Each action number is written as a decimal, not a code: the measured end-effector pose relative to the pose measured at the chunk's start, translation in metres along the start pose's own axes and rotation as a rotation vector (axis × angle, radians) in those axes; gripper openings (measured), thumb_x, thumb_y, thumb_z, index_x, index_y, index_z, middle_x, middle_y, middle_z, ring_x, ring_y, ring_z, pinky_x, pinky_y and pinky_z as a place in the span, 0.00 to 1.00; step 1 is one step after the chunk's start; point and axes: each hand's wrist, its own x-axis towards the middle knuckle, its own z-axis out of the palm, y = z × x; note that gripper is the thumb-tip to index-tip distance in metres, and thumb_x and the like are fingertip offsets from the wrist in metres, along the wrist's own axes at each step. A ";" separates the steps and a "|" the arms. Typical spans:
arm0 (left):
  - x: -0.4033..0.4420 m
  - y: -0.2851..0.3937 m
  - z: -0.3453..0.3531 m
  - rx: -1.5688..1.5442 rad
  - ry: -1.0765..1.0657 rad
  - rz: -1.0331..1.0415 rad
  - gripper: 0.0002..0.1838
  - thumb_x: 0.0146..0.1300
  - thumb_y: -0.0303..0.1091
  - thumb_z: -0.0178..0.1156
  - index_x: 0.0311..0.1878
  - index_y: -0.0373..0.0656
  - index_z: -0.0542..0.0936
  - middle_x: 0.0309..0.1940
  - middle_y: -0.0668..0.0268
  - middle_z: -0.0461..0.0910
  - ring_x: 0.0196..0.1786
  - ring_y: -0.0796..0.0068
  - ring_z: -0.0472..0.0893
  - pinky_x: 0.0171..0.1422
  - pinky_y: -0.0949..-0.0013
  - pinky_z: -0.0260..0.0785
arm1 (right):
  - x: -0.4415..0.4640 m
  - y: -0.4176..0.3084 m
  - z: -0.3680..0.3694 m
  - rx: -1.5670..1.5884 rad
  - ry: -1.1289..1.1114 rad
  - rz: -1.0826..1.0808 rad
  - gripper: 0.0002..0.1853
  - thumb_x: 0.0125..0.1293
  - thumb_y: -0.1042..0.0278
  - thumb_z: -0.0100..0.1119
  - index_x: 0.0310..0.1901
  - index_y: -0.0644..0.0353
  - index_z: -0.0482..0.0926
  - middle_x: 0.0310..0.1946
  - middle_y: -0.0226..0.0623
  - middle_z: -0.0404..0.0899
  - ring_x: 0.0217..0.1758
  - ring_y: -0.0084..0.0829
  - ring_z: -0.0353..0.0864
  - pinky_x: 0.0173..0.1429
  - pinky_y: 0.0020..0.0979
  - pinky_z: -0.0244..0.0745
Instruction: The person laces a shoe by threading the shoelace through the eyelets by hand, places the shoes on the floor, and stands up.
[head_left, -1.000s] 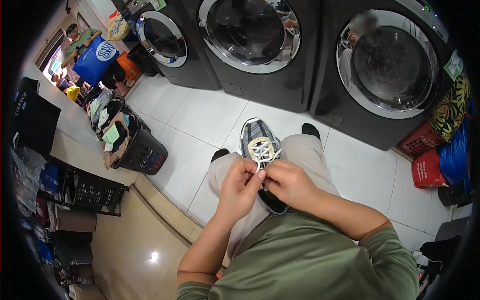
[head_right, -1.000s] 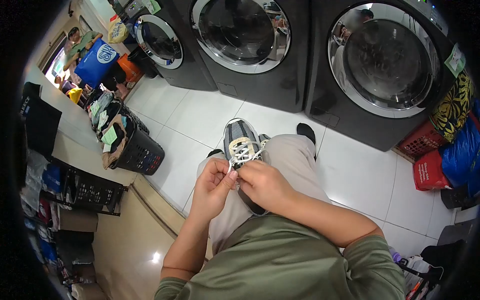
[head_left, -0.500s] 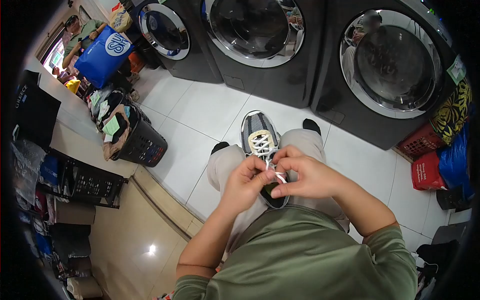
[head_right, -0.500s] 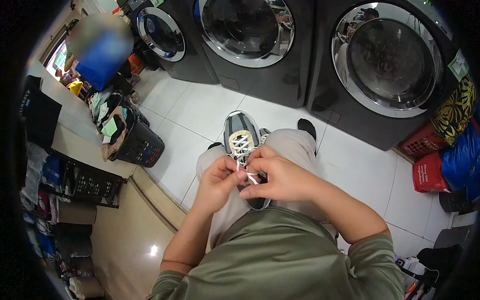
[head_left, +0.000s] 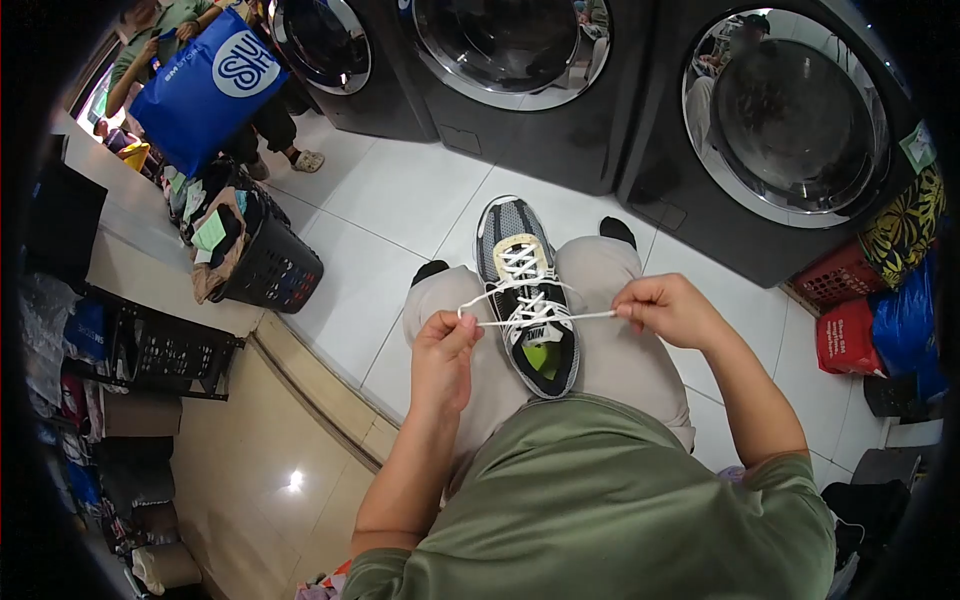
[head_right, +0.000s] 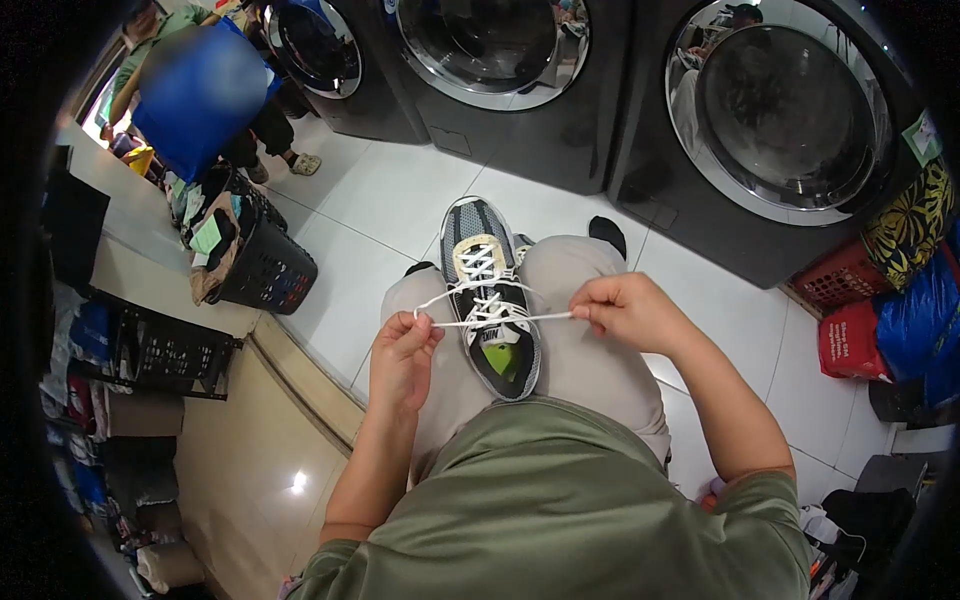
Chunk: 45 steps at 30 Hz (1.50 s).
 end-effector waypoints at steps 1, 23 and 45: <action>-0.002 -0.003 -0.004 -0.009 0.002 -0.009 0.04 0.71 0.25 0.63 0.38 0.42 0.79 0.36 0.67 0.82 0.39 0.72 0.81 0.54 0.66 0.75 | 0.002 0.014 -0.001 0.174 -0.089 0.043 0.05 0.70 0.72 0.65 0.41 0.64 0.87 0.34 0.34 0.87 0.35 0.24 0.83 0.41 0.28 0.77; 0.001 0.054 0.093 0.477 -0.384 0.102 0.06 0.70 0.30 0.67 0.40 0.38 0.81 0.28 0.69 0.81 0.29 0.82 0.76 0.35 0.78 0.67 | 0.032 -0.038 0.062 0.300 -0.223 -0.204 0.08 0.70 0.72 0.64 0.47 0.65 0.86 0.37 0.33 0.85 0.44 0.23 0.82 0.50 0.29 0.77; -0.029 0.031 0.067 1.167 -0.307 0.527 0.05 0.66 0.26 0.67 0.42 0.36 0.82 0.34 0.59 0.80 0.36 0.65 0.83 0.40 0.65 0.73 | 0.007 -0.036 0.081 -0.131 0.260 -0.692 0.22 0.64 0.75 0.69 0.60 0.62 0.80 0.39 0.45 0.84 0.39 0.40 0.86 0.44 0.34 0.81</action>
